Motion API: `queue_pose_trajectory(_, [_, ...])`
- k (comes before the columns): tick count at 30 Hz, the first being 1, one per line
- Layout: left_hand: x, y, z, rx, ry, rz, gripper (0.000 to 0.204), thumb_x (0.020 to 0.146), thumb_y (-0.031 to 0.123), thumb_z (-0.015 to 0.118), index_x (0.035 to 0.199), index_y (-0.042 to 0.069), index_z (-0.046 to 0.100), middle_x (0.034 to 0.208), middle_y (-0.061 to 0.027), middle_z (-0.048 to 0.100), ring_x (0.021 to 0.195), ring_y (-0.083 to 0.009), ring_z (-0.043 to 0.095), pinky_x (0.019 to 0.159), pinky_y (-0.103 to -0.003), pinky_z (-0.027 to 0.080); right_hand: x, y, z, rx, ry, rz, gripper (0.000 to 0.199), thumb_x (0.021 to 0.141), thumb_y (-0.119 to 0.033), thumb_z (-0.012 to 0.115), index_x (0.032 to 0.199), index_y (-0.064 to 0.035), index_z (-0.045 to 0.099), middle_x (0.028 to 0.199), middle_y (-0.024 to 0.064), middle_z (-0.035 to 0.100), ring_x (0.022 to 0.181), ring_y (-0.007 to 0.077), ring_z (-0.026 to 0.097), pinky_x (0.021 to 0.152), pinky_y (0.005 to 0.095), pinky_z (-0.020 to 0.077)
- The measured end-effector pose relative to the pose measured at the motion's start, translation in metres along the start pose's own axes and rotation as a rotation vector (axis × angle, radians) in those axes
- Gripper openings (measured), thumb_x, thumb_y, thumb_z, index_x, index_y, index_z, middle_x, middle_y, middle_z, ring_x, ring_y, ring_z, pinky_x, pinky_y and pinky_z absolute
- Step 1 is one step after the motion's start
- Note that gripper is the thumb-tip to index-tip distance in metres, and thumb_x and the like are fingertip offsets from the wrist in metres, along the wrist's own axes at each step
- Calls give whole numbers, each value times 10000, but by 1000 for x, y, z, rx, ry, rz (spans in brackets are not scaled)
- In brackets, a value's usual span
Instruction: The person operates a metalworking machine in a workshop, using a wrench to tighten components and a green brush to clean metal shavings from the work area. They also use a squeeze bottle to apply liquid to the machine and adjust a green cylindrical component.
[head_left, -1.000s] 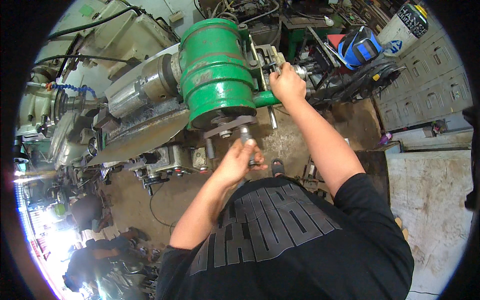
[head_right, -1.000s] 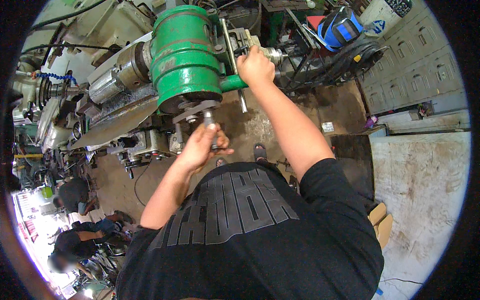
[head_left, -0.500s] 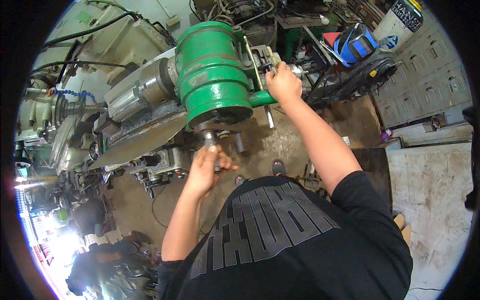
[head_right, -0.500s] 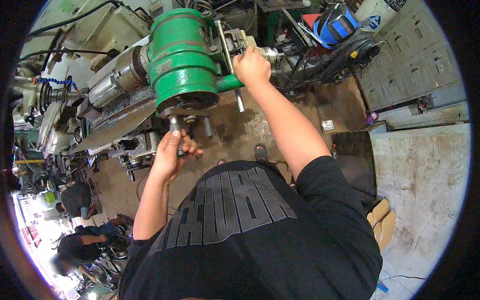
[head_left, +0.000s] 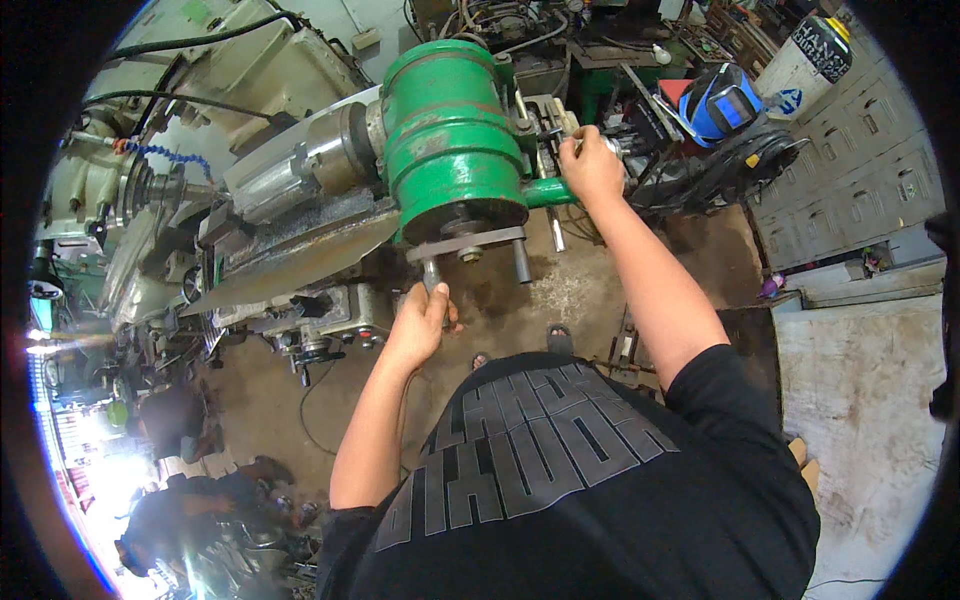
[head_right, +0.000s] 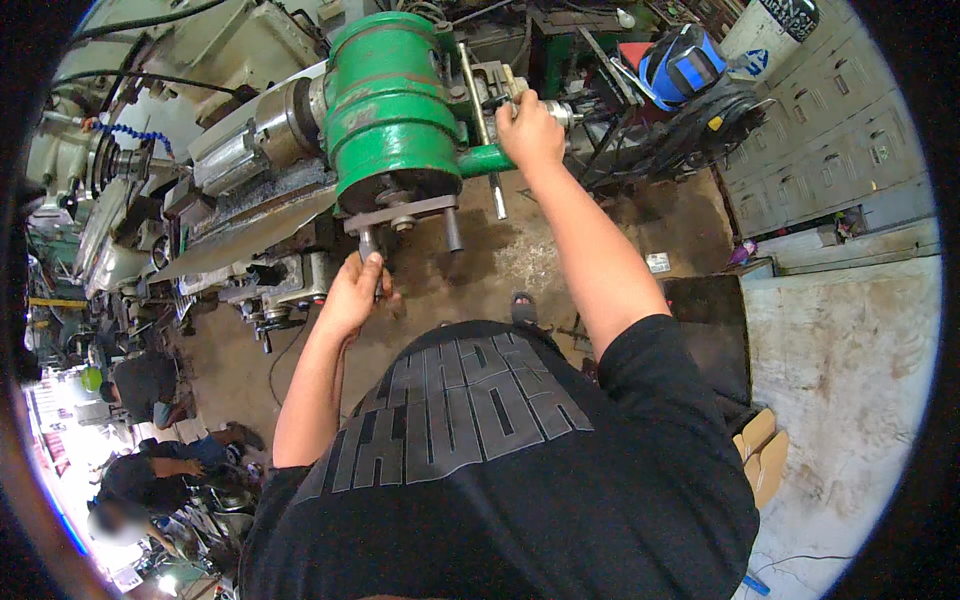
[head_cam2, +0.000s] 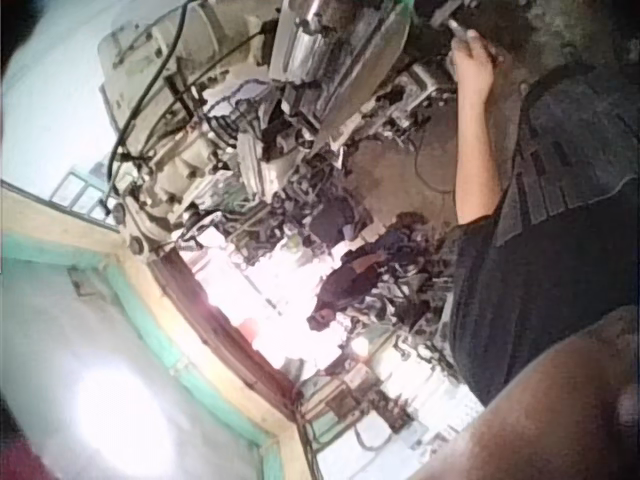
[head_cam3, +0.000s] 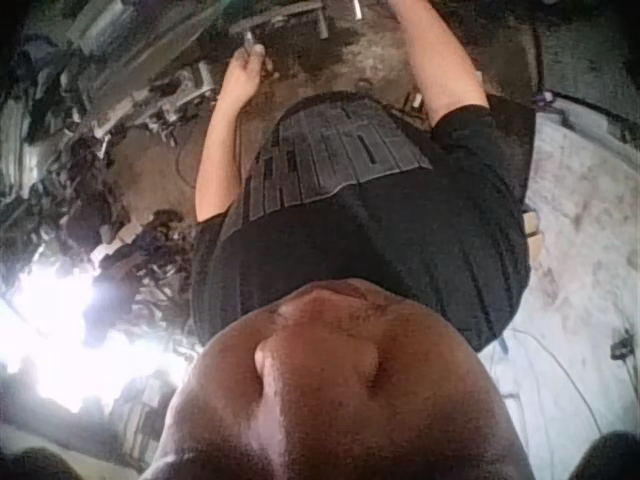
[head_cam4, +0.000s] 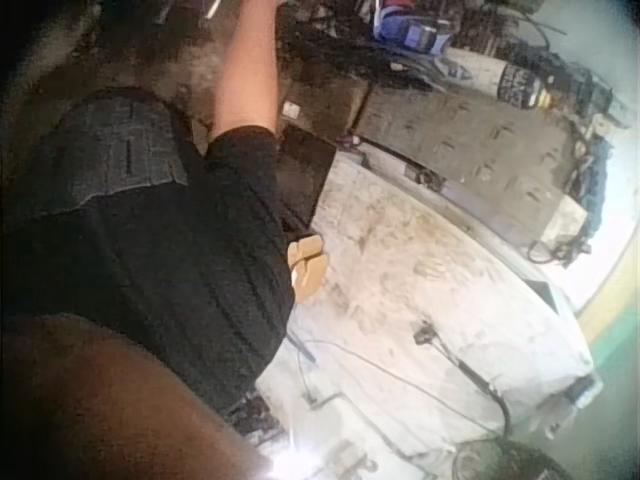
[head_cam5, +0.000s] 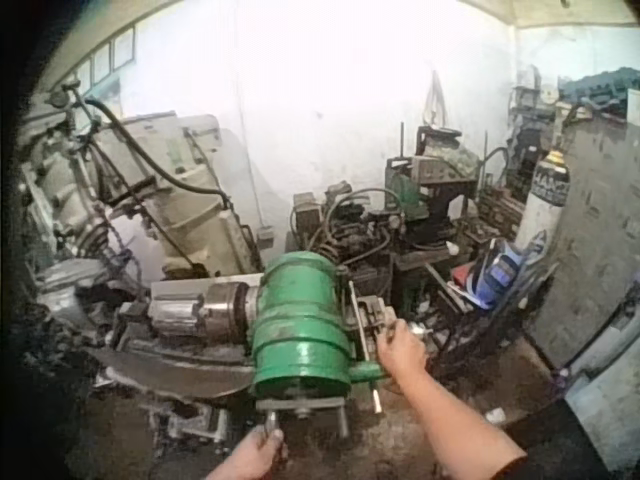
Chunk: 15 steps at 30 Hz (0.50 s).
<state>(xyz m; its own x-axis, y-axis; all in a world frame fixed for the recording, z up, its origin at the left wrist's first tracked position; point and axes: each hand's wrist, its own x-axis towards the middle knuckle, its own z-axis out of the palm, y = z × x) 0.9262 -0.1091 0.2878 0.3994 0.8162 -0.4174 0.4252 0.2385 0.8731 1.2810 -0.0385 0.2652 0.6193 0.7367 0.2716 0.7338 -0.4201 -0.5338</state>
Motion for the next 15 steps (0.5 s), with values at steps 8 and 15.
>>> queue_pose_trajectory(8, [-18, 49, 19, 133, 114, 65, 352, 1089, 310, 508, 977, -20, 457, 726, -100, 623, 636, -192, 669, 597, -356, 554, -143, 4, -23, 762, 152, 169, 224, 1046, -199, 459, 1047, -21, 596, 948, 172, 642, 888, 300, 614, 829, 413, 484])
queue_pose_trajectory(15, [-18, 63, 32, 491, 193, 185, 355, 1055, 265, 546, 975, -65, 446, 808, -331, 677, 762, -490, 701, 671, -529, 543, -203, -59, 91, 1388, -618, 863, 378, 1052, -276, 321, 1097, -22, 597, 966, 102, 648, 852, 231, 636, 748, 435, 526])
